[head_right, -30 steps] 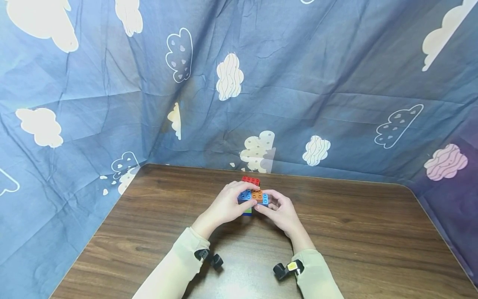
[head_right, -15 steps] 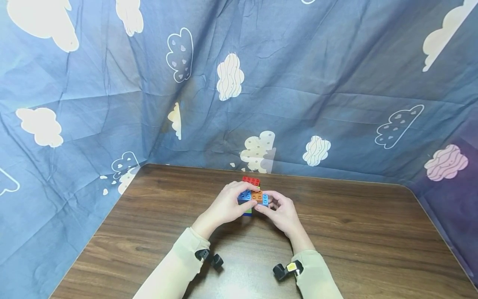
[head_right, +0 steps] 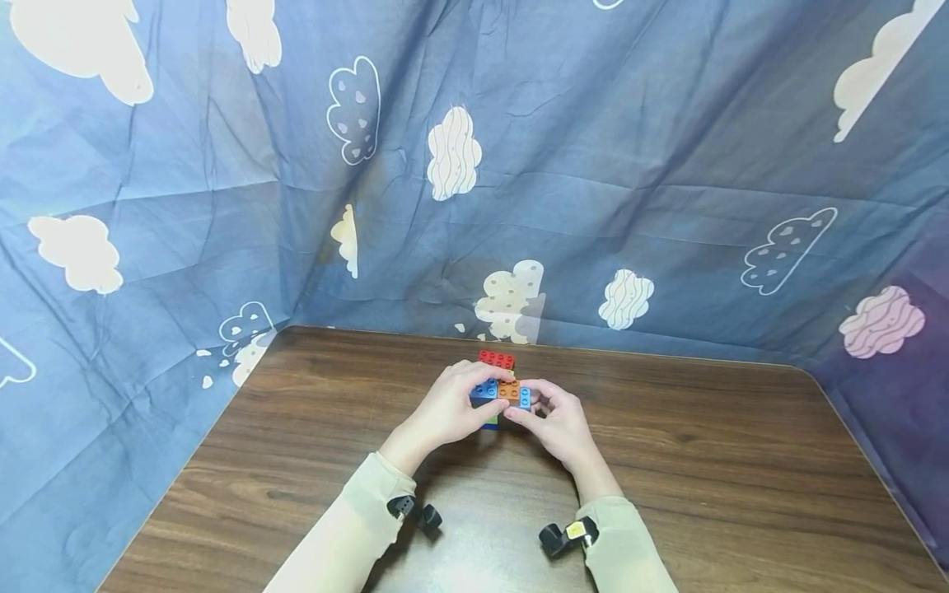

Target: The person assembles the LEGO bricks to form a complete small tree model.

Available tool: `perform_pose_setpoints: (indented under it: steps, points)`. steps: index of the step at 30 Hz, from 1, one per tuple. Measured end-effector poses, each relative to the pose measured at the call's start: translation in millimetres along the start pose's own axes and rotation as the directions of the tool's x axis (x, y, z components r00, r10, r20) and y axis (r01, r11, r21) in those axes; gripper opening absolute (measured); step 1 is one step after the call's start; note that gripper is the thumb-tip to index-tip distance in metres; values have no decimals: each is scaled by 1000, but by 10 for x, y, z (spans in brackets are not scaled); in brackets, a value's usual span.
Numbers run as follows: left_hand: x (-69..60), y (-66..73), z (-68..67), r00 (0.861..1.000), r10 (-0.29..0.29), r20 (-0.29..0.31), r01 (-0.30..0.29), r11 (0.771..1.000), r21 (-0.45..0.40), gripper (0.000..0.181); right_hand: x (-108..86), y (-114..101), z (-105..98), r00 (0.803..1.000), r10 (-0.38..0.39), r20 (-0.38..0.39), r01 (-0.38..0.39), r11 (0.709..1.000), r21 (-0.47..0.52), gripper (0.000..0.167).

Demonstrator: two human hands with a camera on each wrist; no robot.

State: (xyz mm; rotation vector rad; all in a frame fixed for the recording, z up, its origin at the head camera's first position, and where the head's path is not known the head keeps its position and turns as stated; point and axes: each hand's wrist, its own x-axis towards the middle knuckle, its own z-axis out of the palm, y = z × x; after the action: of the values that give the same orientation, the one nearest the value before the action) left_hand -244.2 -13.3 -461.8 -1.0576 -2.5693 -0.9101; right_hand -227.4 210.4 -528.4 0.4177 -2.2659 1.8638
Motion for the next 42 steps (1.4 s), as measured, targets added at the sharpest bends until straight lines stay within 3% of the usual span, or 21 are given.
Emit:
perform_pose_setpoints:
  steps: [16, 23, 33, 42]
  points:
    - [-13, -8, 19, 1000, 16, -8, -16, 999, 28, 33, -13, -28, 21, 999, 32, -7, -31, 998, 46, 36]
    - [-4, -56, 22, 1000, 18, -5, -19, 999, -28, 36, 5, -56, -4, 998, 57, 38, -60, 994, 90, 42]
    - [15, -153, -20, 999, 12, 44, -5, 987, -162, 43, 16, -38, -25, 996, -44, 75, 27, 974, 223, 40]
    - [-1, -249, -87, 997, -8, 80, 19, 991, -136, 44, 37, -18, -5, 998, -18, 58, 5, 977, 211, 34]
